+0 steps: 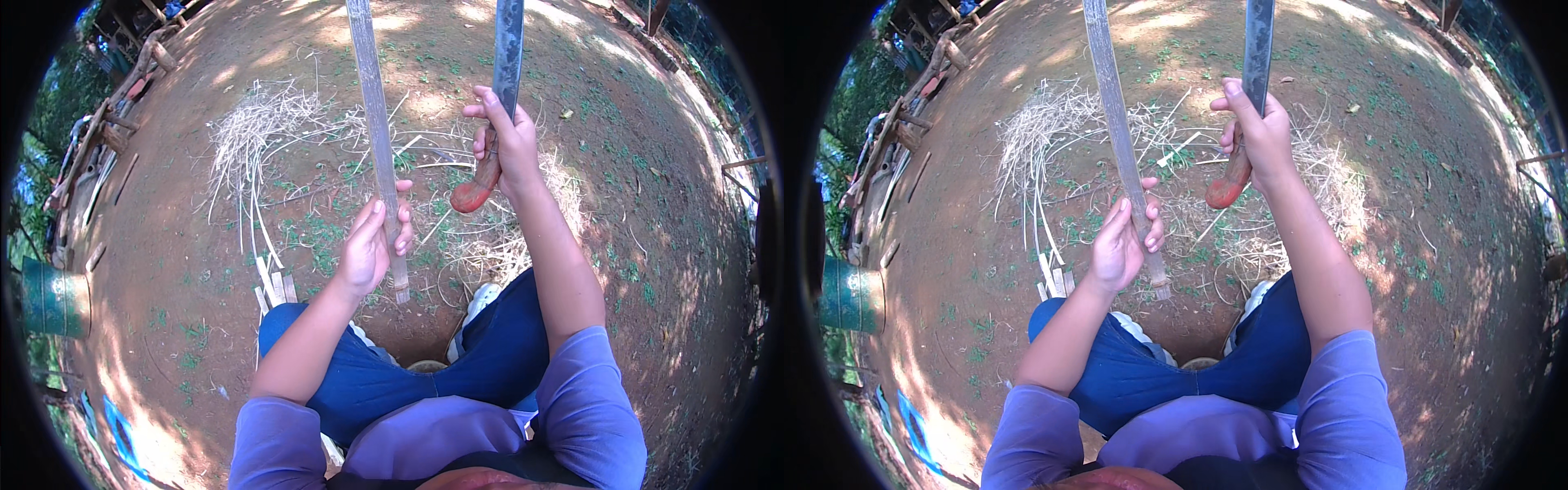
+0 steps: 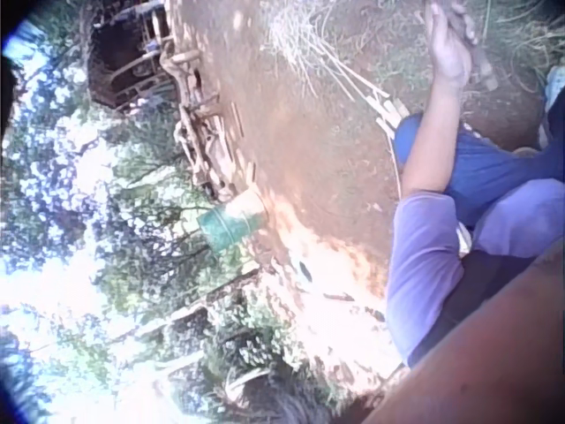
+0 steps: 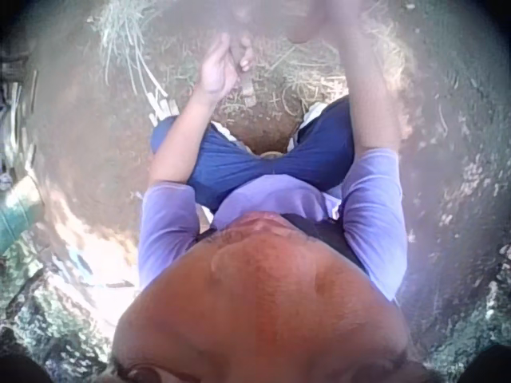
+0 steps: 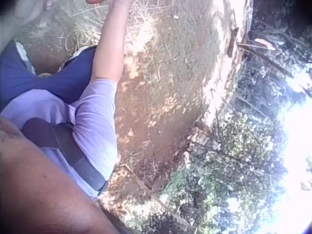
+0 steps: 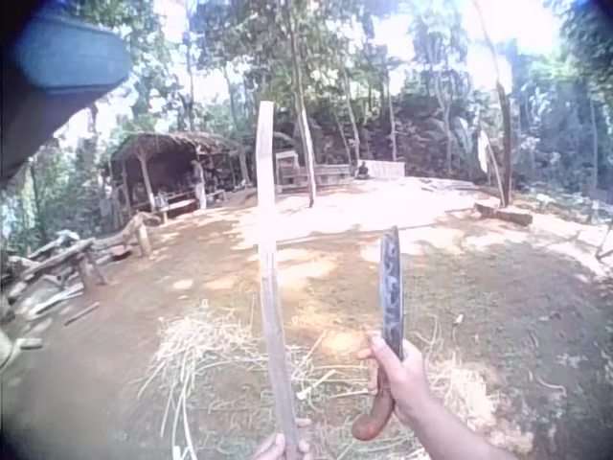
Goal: The person shaves and thins a bamboo strip using a machete by hand while sitting outdoors, removing layers to make the strip flexible.
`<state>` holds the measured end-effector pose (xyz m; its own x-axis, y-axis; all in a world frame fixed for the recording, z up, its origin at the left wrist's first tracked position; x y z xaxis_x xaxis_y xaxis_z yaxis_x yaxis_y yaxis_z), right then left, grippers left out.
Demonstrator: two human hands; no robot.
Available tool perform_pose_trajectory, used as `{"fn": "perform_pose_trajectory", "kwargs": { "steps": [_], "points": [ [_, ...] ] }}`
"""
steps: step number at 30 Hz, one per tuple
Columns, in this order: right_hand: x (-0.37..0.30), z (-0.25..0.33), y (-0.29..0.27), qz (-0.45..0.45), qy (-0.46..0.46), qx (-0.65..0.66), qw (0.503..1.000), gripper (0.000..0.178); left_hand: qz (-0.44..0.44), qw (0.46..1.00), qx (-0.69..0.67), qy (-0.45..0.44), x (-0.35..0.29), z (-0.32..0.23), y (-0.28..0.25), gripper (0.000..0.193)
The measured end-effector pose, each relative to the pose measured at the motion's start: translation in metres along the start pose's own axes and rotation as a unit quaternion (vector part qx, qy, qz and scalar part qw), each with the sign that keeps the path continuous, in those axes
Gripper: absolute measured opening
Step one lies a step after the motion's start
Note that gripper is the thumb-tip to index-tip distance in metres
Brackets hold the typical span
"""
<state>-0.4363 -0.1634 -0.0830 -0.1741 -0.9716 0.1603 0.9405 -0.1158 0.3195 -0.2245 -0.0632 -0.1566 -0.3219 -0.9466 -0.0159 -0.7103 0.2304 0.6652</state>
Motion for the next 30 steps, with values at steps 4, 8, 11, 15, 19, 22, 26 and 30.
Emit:
{"fn": "perform_pose_trajectory", "kwargs": {
  "steps": [4, 8, 11, 15, 19, 22, 26, 30],
  "points": [
    [-0.015, -0.007, 0.021, 0.083, -0.019, -0.005, 0.996, 0.047, -0.009, 0.997, 0.077, 0.027, -0.012, 0.019, -0.015, 0.045],
    [-0.026, 0.007, 0.048, 0.119, -0.008, 0.065, 0.991, 0.051, 0.008, 0.994, 0.111, 0.003, -0.022, 0.044, -0.019, 0.046],
    [-0.027, 0.005, 0.051, 0.142, 0.013, 0.043, 0.989, 0.054, 0.022, 0.994, 0.109, -0.020, -0.022, 0.064, -0.021, 0.046],
    [-0.027, 0.006, 0.042, 0.119, 0.013, -0.031, 0.992, 0.049, 0.045, 0.974, 0.219, -0.032, -0.009, 0.071, -0.018, 0.051],
    [-0.029, 0.003, 0.036, 0.133, 0.019, -0.063, 0.989, 0.042, -0.024, 0.898, 0.427, 0.107, 0.013, 0.040, -0.020, 0.061],
    [-0.033, 0.000, 0.039, 0.151, 0.033, -0.068, 0.986, 0.038, -0.082, 0.796, 0.507, 0.319, 0.019, -0.024, 0.010, 0.070],
    [-0.038, -0.003, 0.039, 0.162, 0.033, -0.059, 0.984, 0.033, -0.110, 0.739, 0.506, 0.432, 0.034, -0.081, 0.069, 0.069],
    [-0.042, -0.013, 0.048, 0.187, 0.048, -0.057, 0.980, 0.029, -0.156, 0.714, 0.516, 0.448, 0.043, -0.102, 0.074, 0.046]
  ]
}}
Point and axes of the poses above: each hand's wrist, its own x-axis towards the middle knuckle, its own y-axis out of the palm, z = x × y, the point moved 6 cm from there along x, towards the middle knuckle, and after that the axes turned 5 degrees about -z, right-handed, at the moved point
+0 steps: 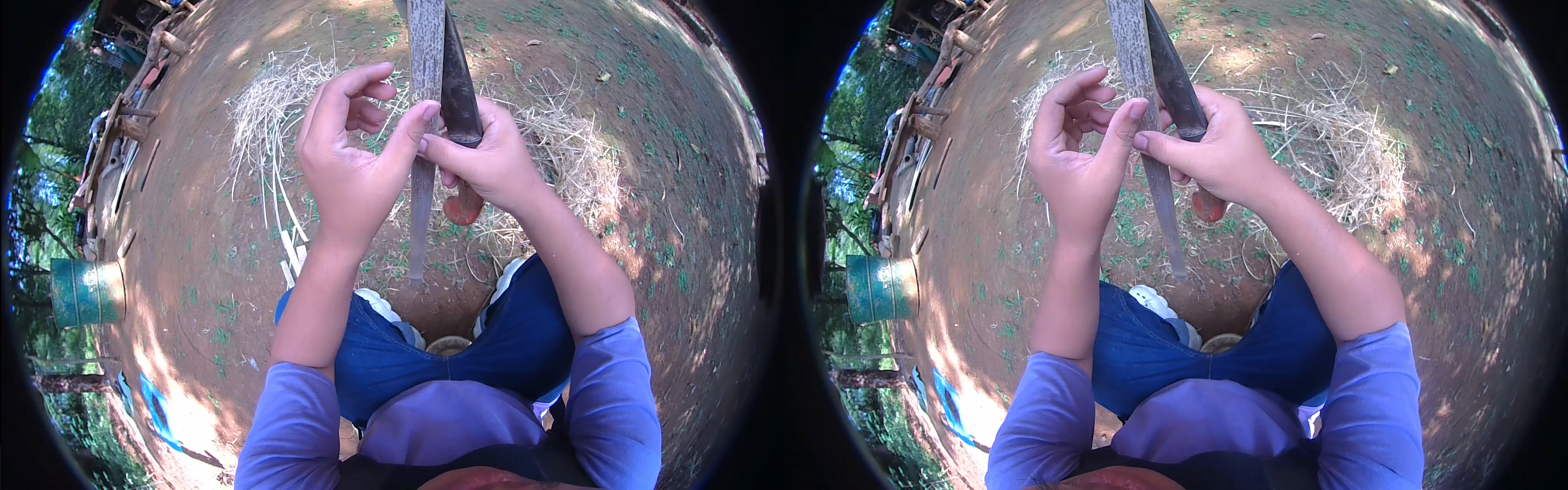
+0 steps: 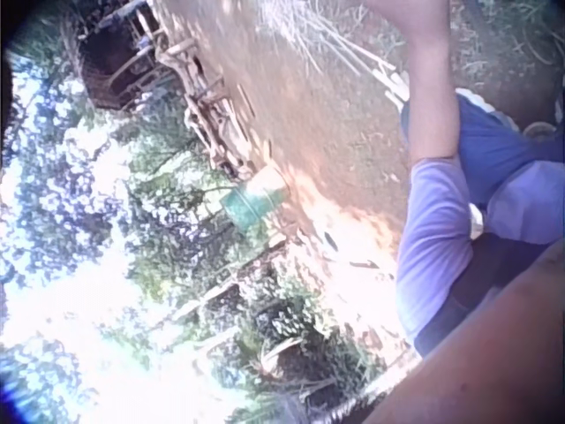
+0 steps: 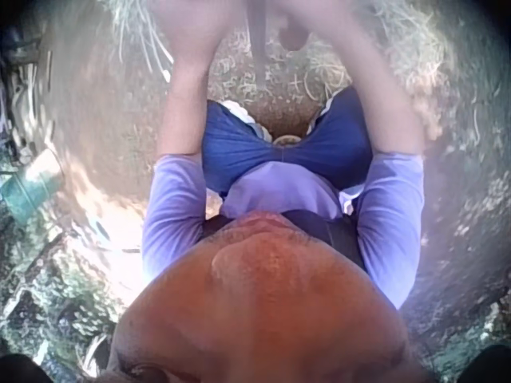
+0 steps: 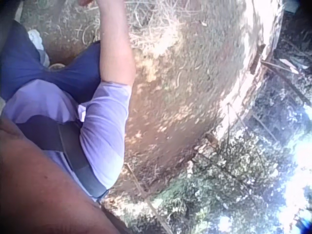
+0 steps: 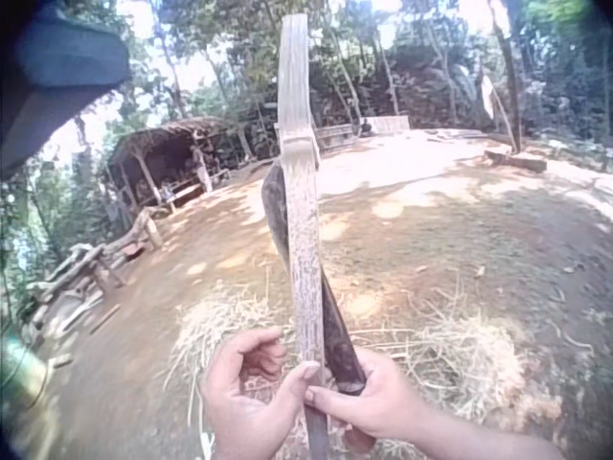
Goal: The person shaves and thins a bamboo strip using a machete by hand while sitting outdoors, removing layers to make the strip flexible.
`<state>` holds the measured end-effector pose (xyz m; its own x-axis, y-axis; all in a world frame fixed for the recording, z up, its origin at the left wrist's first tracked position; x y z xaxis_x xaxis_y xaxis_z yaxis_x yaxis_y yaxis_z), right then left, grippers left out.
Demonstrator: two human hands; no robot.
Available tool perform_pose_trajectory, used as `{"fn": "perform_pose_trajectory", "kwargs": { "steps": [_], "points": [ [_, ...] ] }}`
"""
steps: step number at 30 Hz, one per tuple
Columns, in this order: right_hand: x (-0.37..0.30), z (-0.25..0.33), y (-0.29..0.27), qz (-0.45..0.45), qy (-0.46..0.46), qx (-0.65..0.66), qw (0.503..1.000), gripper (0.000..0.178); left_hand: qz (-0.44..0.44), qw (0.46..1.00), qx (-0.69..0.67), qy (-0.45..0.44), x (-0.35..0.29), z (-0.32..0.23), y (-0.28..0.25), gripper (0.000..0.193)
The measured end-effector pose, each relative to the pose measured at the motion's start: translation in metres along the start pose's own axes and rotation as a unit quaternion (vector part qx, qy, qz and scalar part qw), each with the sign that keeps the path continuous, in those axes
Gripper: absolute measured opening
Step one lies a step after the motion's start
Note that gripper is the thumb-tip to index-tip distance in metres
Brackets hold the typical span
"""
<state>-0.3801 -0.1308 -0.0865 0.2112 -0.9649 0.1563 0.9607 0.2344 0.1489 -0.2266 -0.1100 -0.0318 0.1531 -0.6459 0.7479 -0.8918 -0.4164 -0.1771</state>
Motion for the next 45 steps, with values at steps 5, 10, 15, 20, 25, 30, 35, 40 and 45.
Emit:
{"fn": "perform_pose_trajectory", "kwargs": {
  "steps": [5, 10, 15, 20, 25, 30, 35, 40, 45],
  "points": [
    [-0.001, -0.006, 0.008, 0.024, 0.021, 0.010, 0.999, 0.027, -0.004, 0.997, -0.049, -0.054, -0.008, 0.015, 0.000, 0.020],
    [-0.004, -0.002, 0.012, 0.026, 0.033, 0.006, 0.999, 0.028, -0.014, 0.998, -0.046, -0.031, -0.009, 0.020, -0.006, 0.009],
    [-0.004, -0.002, 0.014, 0.021, 0.051, -0.006, 0.998, 0.030, -0.047, 0.994, -0.059, -0.076, -0.001, 0.022, -0.018, 0.014],
    [-0.005, -0.007, 0.014, 0.029, 0.052, -0.011, 0.998, 0.031, -0.057, 0.990, 0.009, -0.130, 0.018, 0.049, -0.045, 0.027],
    [-0.006, -0.007, 0.014, 0.017, 0.052, -0.021, 0.998, 0.032, -0.014, 0.995, 0.045, -0.084, 0.021, 0.063, -0.047, 0.038],
    [-0.005, -0.013, 0.013, -0.034, 0.020, -0.031, 0.999, 0.030, 0.163, 0.974, -0.026, -0.158, -0.001, 0.025, -0.009, 0.034],
    [-0.007, -0.021, 0.005, -0.088, -0.008, -0.108, 0.990, 0.031, 0.175, 0.968, 0.001, -0.178, -0.010, 0.028, 0.007, 0.039],
    [-0.008, -0.020, 0.005, -0.102, -0.052, -0.164, 0.980, 0.033, 0.189, 0.960, 0.001, -0.205, -0.018, 0.039, 0.016, 0.042],
    [-0.004, -0.019, 0.003, -0.089, -0.021, -0.085, 0.992, 0.036, 0.171, 0.963, -0.026, -0.205, -0.011, 0.034, 0.009, 0.041]
  ]
}}
Point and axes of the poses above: each hand's wrist, its own x-axis towards the middle knuckle, its own y-axis out of the palm, z = x × y, the point moved 6 cm from there along x, towards the middle knuckle, and after that the axes turned 5 degrees about -z, right-handed, at the moved point
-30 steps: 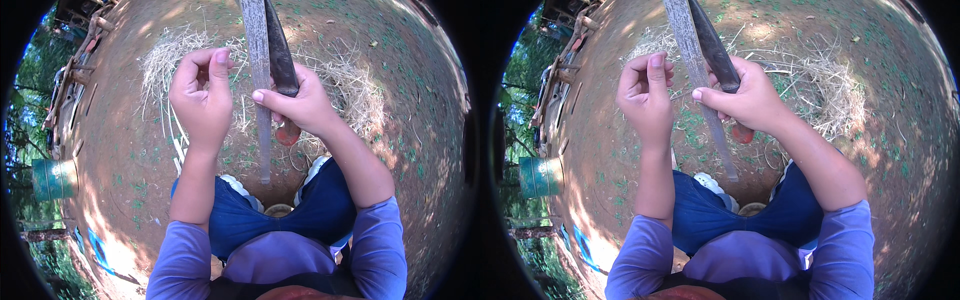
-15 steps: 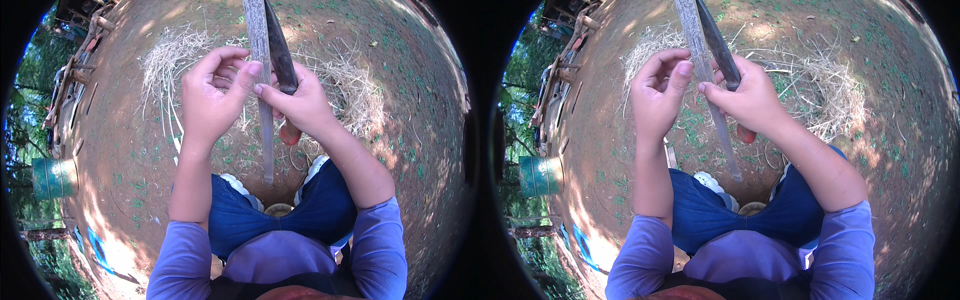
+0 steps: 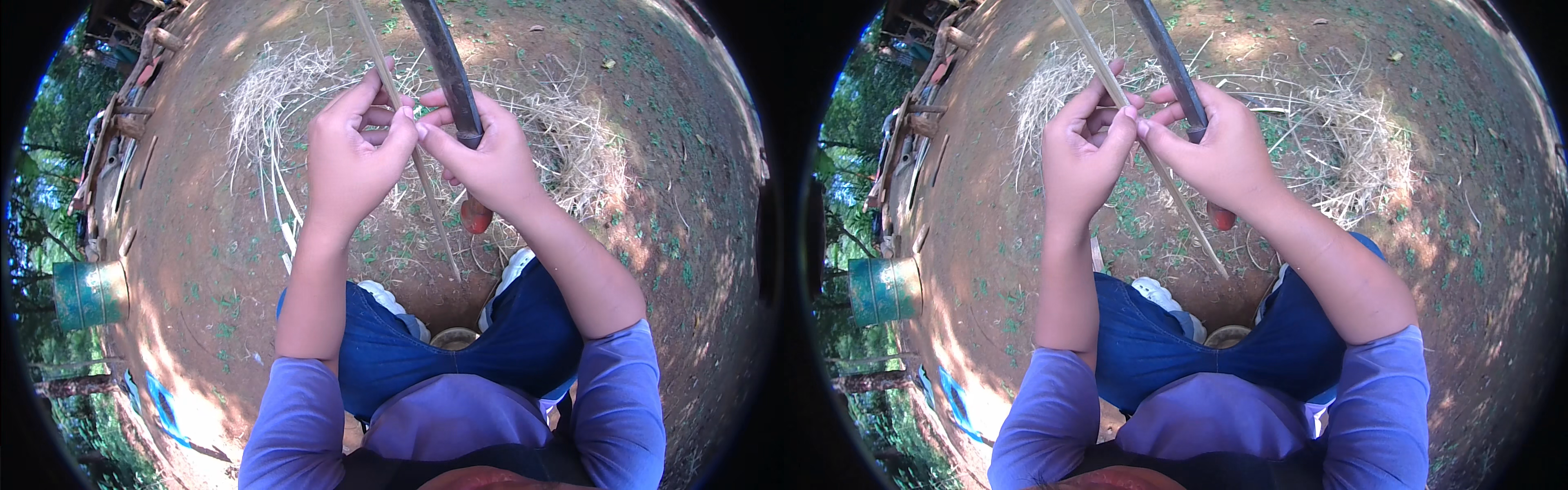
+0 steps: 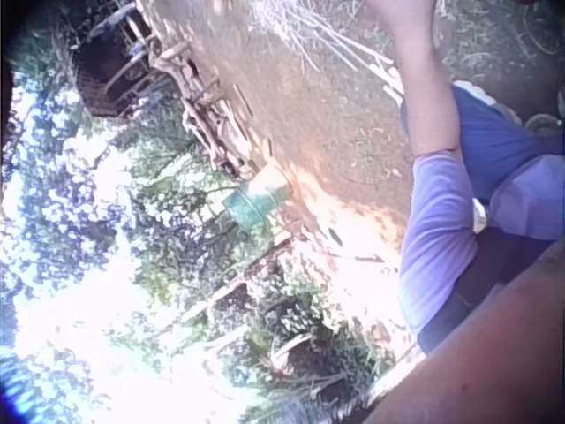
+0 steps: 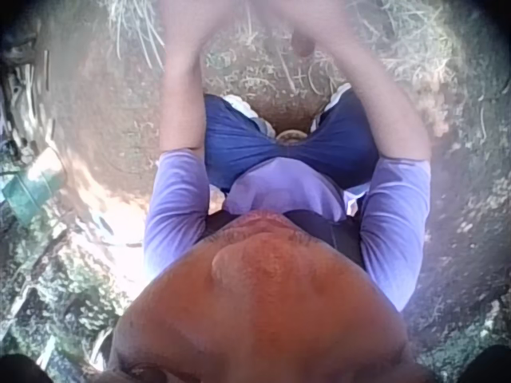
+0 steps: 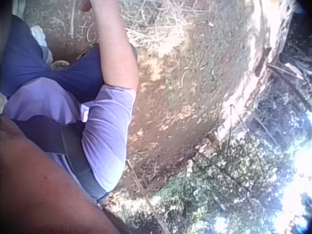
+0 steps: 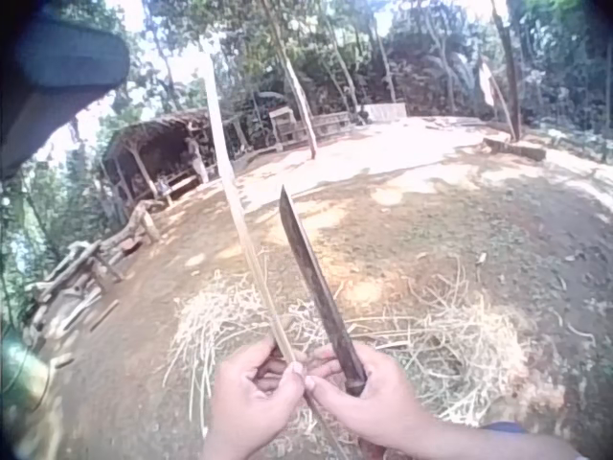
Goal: The person shaves and thins a bamboo strip using a machete by hand while sitting outdoors, removing layers to make the strip flexible.
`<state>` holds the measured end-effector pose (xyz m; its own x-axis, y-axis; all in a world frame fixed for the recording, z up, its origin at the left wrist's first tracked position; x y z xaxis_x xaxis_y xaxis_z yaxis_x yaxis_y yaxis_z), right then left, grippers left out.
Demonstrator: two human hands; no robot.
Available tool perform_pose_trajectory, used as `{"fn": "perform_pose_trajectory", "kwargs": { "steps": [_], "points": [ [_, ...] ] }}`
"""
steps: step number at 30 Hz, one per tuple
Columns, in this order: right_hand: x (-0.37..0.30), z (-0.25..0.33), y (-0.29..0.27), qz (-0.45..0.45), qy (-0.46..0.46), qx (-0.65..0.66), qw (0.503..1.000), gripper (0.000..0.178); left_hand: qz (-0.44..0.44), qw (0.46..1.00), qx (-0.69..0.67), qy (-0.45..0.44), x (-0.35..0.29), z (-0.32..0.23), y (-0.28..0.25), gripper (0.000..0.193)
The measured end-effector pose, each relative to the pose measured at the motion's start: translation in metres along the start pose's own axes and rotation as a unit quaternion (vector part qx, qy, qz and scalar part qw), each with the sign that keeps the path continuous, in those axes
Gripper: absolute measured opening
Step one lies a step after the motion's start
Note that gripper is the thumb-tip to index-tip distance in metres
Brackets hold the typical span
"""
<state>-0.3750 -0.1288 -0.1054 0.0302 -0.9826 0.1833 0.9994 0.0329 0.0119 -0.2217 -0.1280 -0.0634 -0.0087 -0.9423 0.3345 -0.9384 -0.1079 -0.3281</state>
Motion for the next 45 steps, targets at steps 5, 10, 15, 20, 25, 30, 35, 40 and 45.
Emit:
{"fn": "perform_pose_trajectory", "kwargs": {
  "steps": [5, 10, 15, 20, 25, 30, 35, 40, 45],
  "points": [
    [0.006, 0.001, -0.015, -0.023, 0.033, 0.045, 0.998, 0.041, 0.042, 0.999, -0.027, 0.015, 0.000, -0.003, -0.007, 0.038],
    [0.010, 0.013, -0.023, -0.056, -0.006, 0.084, 0.995, 0.043, 0.081, 0.994, -0.056, 0.047, -0.004, -0.008, -0.007, 0.039],
    [0.011, 0.022, -0.030, -0.020, -0.036, 0.149, 0.988, 0.058, 0.087, 0.981, -0.172, 0.019, -0.009, -0.016, 0.000, 0.043],
    [0.009, 0.032, -0.033, 0.019, -0.048, 0.159, 0.986, 0.064, 0.097, 0.965, -0.232, 0.068, -0.004, -0.022, -0.005, 0.038],
    [0.007, 0.032, -0.031, 0.012, -0.062, 0.133, 0.989, 0.061, 0.103, 0.954, -0.273, 0.064, -0.005, -0.026, -0.002, 0.041],
    [0.007, 0.034, -0.033, 0.000, -0.068, 0.114, 0.991, 0.057, 0.104, 0.952, -0.283, 0.050, -0.007, -0.030, 0.000, 0.053],
    [0.006, 0.035, -0.036, -0.020, -0.063, 0.136, 0.988, 0.046, 0.107, 0.951, -0.288, 0.042, -0.010, -0.036, 0.002, 0.052],
    [0.001, 0.046, -0.030, -0.017, -0.065, 0.163, 0.984, 0.041, 0.098, 0.949, -0.300, 0.010, -0.018, -0.041, 0.009, 0.050],
    [-0.003, 0.056, -0.028, -0.018, -0.074, 0.168, 0.983, 0.045, 0.122, 0.951, -0.282, -0.014, -0.025, -0.048, 0.021, 0.054]
  ]
}}
Point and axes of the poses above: each hand's wrist, its own x-axis towards the middle knuckle, its own y-axis out of the palm, z = x × y, the point moved 6 cm from there along x, towards the middle knuckle, and after that the axes turned 5 degrees about -z, right-handed, at the moved point
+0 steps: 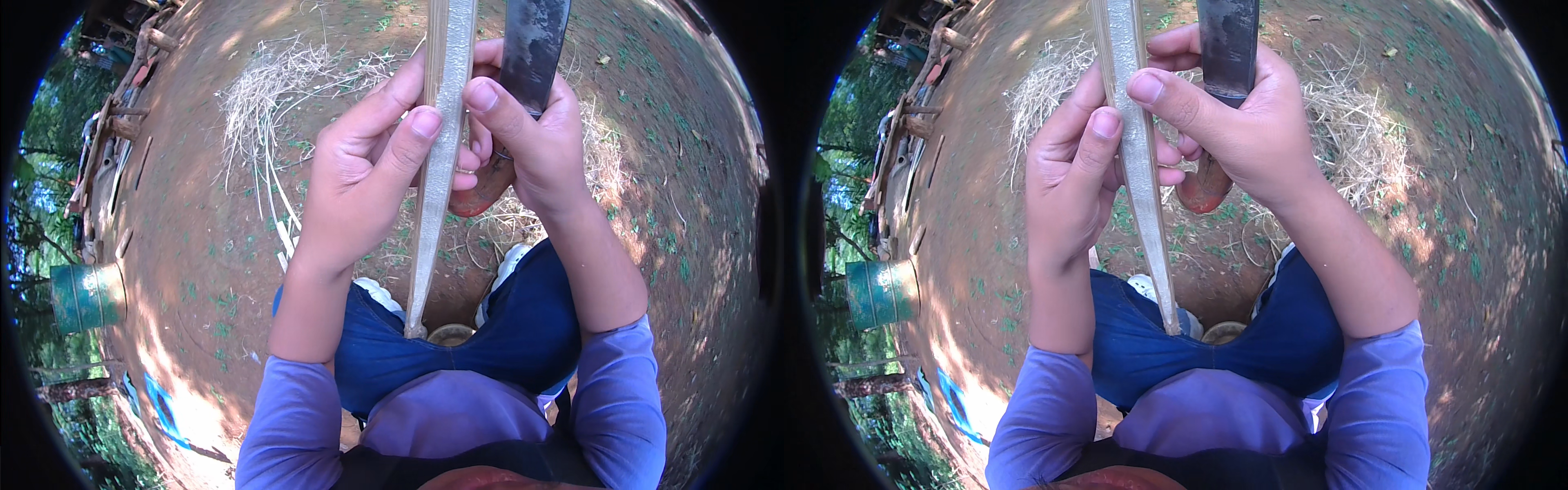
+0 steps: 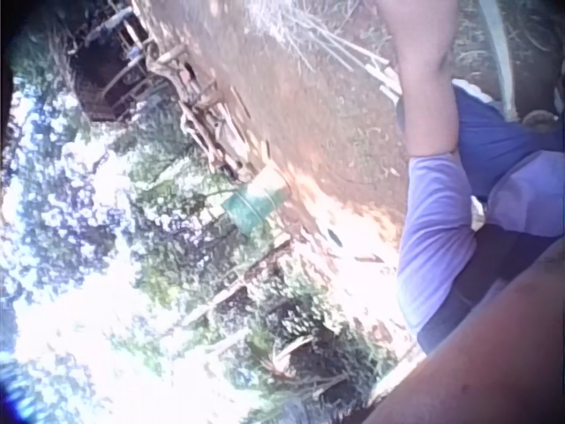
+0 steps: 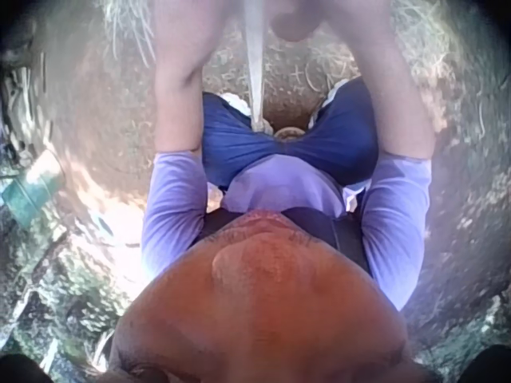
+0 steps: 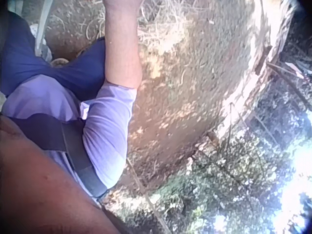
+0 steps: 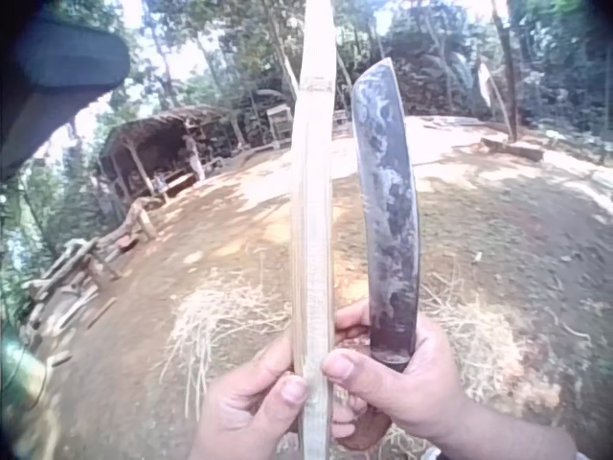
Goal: The person shaves and thins a bamboo strip using a machete by hand while sitting outdoors, removing layers to make the strip flexible.
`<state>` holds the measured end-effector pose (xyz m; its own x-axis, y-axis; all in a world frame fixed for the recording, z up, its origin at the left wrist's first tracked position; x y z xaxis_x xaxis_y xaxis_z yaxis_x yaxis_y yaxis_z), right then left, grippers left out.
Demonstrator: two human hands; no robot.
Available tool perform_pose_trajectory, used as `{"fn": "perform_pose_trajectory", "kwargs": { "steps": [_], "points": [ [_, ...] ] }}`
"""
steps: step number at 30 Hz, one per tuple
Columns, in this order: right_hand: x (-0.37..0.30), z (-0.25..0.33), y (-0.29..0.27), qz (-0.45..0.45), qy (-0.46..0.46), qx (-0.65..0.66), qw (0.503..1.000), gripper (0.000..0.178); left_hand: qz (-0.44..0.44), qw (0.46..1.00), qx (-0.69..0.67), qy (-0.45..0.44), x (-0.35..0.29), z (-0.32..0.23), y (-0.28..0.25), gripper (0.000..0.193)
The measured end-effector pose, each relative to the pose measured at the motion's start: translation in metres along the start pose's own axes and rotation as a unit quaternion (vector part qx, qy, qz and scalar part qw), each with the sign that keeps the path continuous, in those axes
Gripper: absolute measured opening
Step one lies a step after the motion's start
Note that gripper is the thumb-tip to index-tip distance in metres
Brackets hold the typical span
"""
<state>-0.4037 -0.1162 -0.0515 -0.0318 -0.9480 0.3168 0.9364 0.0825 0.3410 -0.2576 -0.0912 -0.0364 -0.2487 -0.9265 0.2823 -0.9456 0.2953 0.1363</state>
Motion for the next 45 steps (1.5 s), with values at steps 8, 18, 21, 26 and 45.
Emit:
{"fn": "perform_pose_trajectory", "kwargs": {
  "steps": [8, 18, 21, 26, 45],
  "points": [
    [0.005, 0.006, -0.015, -0.042, -0.011, -0.037, 0.998, 0.038, 0.004, 0.998, -0.025, -0.051, 0.005, 0.011, -0.005, 0.075],
    [0.031, -0.015, -0.041, -0.054, 0.076, 0.005, 0.996, 0.026, 0.079, 0.987, 0.039, -0.135, -0.045, 0.091, -0.009, 0.081],
    [0.042, -0.026, -0.051, -0.088, 0.067, 0.019, 0.994, 0.028, 0.099, 0.971, 0.057, -0.208, -0.072, 0.115, -0.006, 0.054],
    [0.053, -0.032, -0.059, -0.131, 0.051, 0.001, 0.990, 0.040, 0.101, 0.953, -0.103, -0.265, -0.081, 0.115, 0.000, 0.034],
    [-0.014, -0.071, 0.025, 0.268, -0.085, -0.316, 0.906, 0.048, -0.094, 0.917, -0.331, -0.203, -0.042, 0.073, -0.088, 0.047]
  ]
}}
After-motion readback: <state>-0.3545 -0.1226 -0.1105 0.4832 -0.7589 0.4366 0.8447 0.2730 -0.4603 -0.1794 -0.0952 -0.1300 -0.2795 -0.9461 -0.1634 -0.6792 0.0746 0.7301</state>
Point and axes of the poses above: each hand's wrist, its own x-axis towards the middle knuckle, its own y-axis out of the palm, z = x × y, the point moved 6 cm from there along x, towards the middle knuckle, and after that the axes turned 5 degrees about -z, right-handed, at the moved point
